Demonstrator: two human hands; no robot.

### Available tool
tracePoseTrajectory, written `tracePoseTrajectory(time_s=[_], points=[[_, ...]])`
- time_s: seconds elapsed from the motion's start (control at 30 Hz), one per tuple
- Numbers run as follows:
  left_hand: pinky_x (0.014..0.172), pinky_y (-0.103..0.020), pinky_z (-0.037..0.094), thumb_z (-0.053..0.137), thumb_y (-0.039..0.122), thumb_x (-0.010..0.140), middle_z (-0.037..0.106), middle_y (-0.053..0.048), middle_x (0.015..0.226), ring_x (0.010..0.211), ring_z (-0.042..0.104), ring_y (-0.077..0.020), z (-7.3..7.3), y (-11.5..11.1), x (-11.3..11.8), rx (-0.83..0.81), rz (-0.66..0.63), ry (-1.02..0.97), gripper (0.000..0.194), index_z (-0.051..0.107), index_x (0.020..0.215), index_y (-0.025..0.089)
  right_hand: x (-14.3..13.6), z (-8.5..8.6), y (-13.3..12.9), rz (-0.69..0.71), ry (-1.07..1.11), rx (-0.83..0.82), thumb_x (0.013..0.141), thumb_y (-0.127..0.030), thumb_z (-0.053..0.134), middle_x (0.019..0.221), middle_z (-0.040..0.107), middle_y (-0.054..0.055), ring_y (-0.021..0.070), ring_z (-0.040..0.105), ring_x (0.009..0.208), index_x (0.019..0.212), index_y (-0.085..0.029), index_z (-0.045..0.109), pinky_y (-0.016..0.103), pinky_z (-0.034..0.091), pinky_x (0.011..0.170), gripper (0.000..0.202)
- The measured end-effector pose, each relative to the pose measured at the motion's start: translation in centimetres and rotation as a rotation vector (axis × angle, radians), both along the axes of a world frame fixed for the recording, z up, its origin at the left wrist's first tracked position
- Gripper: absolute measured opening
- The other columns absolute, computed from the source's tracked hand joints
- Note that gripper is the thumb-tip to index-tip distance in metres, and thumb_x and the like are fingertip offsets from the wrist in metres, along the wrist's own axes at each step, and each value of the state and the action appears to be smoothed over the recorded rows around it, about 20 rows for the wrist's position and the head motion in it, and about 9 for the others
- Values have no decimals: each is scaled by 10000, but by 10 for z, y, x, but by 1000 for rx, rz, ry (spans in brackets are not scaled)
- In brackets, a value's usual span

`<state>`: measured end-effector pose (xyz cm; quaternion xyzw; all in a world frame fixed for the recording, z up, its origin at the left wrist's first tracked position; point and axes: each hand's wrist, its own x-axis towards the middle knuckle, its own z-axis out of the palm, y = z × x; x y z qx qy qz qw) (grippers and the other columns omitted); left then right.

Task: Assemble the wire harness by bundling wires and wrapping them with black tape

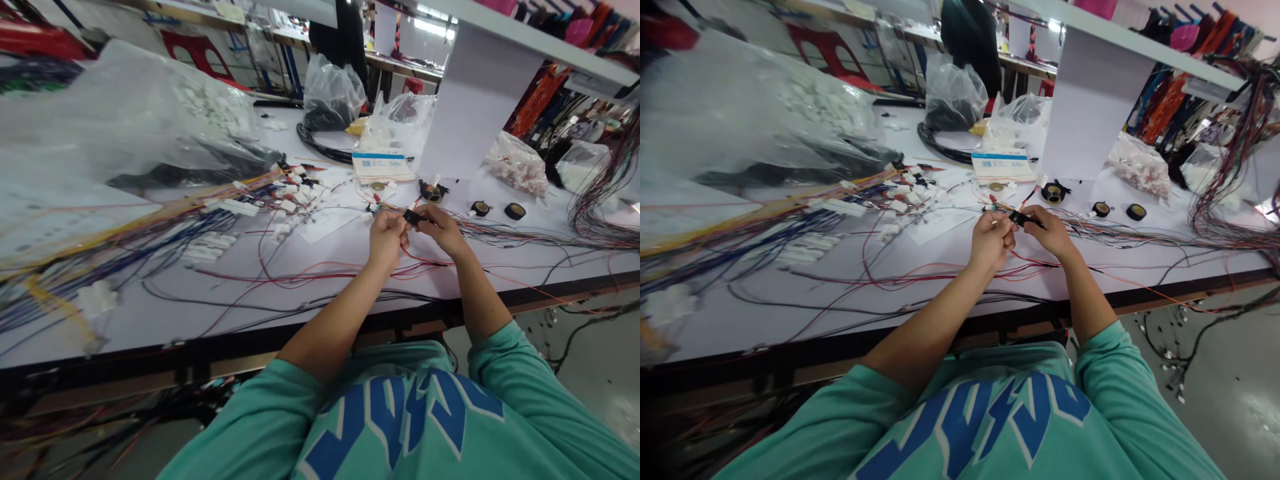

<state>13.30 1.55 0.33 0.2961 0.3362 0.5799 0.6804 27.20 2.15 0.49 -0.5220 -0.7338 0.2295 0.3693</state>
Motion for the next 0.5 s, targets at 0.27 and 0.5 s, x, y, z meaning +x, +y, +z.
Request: tracePoseTrajectory(time_s=[0.27,0.5], points=[[332,-133,210,587,163,686,529,65,486,308,323,-20,1,-5,-3,11,-196,-30,176,413,693,190,-5,-5,6,34,84,56,745,-272,526,892,668,26,169,594,852,908,-186,650,318,446,806,222],[344,-153,228,509,88,715,528,35,495,318,334,-28,2,-5,-3,-134,-264,-63,151,411,638,173,-6,-17,11,40,241,86,728,-368,603,996,684,28,194,601,984,947,-222,685,362,439,906,276]])
